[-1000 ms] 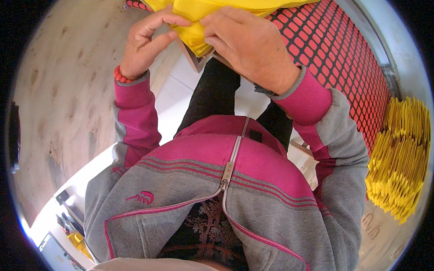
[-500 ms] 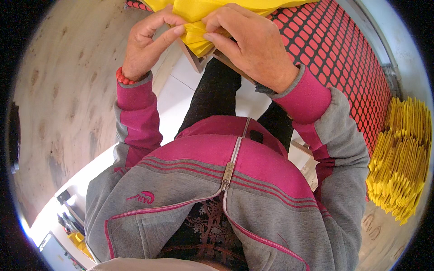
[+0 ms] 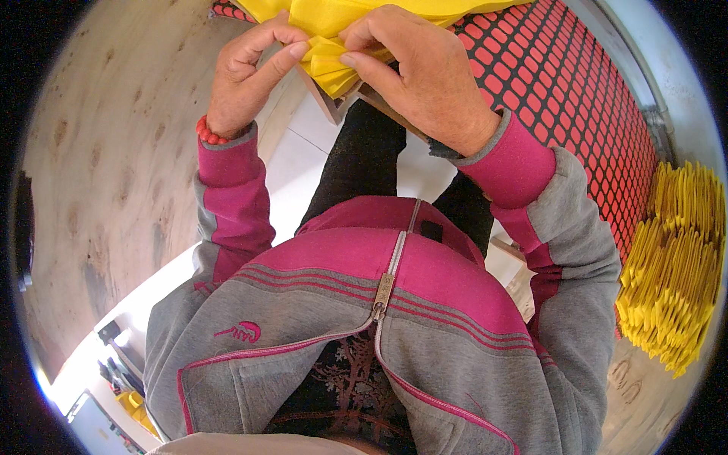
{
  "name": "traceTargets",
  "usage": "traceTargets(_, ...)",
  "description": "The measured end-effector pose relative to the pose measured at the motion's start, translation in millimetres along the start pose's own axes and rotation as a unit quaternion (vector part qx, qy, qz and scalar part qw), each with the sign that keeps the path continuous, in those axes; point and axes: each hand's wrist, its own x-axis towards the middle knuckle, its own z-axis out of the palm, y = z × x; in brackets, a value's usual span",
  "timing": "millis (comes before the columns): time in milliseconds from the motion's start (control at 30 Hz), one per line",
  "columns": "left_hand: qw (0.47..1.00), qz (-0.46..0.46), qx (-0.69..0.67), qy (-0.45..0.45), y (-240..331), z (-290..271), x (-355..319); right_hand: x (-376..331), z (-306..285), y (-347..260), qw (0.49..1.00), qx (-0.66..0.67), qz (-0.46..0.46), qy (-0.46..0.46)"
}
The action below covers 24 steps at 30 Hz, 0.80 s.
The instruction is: The person folds yellow paper sheets on a patterned table. They smooth each sheet, fold it in half, then fold the sides inward to form a narrow strip, and place the finished piece on a growing stack.
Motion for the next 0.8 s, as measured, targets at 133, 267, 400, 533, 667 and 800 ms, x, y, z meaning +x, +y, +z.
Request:
traceTargets(133, 0.999, -0.032, -0.018, 0.009, 0, 1, -2, 0, 3, -5, 0.999, -0.007, 0.0, 0.041)
traceTargets(267, 0.997, -0.058, -0.044, 0.029, -2, 4, -3, 2, 0, -9, 0.997, -0.036, -0.021, 0.067)
traceTargets(400, 0.996, -0.059, -0.048, 0.055, -3, 6, -3, 3, -3, -9, 0.994, -0.065, -0.044, 0.073)
traceTargets(533, 0.995, -0.059, -0.049, 0.066, -2, 8, -2, 5, 0, -9, 0.991, -0.077, -0.063, 0.085)
traceTargets(667, 0.996, -0.046, -0.047, 0.062, -4, 7, -1, 6, -2, -11, 0.993, -0.074, -0.067, 0.06)
traceTargets(800, 0.996, -0.043, -0.048, 0.067, -6, 7, -1, 5, -3, -14, 0.999, -0.031, -0.031, 0.033)
